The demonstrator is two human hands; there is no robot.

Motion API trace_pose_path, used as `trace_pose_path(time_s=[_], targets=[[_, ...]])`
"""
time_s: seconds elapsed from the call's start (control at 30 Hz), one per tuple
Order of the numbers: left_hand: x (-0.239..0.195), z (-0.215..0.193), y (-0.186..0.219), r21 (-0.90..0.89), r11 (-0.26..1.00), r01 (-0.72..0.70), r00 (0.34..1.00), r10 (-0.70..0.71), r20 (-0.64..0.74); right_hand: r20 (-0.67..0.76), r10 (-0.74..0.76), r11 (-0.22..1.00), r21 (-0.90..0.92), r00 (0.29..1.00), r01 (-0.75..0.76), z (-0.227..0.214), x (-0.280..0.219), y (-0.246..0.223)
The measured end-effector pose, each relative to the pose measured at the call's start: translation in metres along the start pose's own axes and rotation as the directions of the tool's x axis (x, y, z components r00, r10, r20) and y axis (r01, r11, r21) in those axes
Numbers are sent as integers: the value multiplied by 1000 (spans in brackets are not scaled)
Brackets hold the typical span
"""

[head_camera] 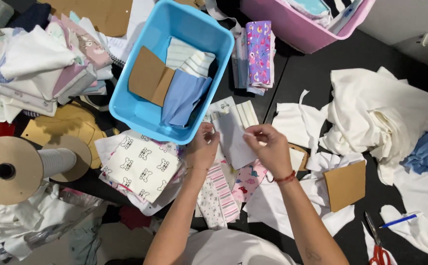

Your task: Tracing a pattern onto fabric and cutting it out with scissors

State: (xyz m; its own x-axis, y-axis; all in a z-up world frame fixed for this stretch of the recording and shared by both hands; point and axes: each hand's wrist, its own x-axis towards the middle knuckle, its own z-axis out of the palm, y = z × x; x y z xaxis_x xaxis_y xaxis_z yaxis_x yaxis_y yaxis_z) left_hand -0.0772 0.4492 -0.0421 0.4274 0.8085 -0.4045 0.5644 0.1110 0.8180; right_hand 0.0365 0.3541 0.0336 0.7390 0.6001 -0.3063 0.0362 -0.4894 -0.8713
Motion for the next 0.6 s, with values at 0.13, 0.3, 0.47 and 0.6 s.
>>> trace_pose_path(time_s=[0.13, 0.3, 0.47, 0.6], targets=[[-16, -9, 5, -62, 998, 2, 1000, -3, -30, 55, -3, 993, 121, 998, -4, 0, -17, -40], [-36, -17, 6, -231, 971, -55, 992, 27, -123, -129, -42, 971, 227, 991, 71, -11, -1, -16], [-46, -31, 20, -356, 934, 20, 998, -42, -55, -96, 36, 979, -195, 995, -54, -10, 14, 26], [-43, -29, 12, -425, 902, 81, 996, -86, 8, -87, 161, 877, -444, 983, -183, -6, 27, 50]])
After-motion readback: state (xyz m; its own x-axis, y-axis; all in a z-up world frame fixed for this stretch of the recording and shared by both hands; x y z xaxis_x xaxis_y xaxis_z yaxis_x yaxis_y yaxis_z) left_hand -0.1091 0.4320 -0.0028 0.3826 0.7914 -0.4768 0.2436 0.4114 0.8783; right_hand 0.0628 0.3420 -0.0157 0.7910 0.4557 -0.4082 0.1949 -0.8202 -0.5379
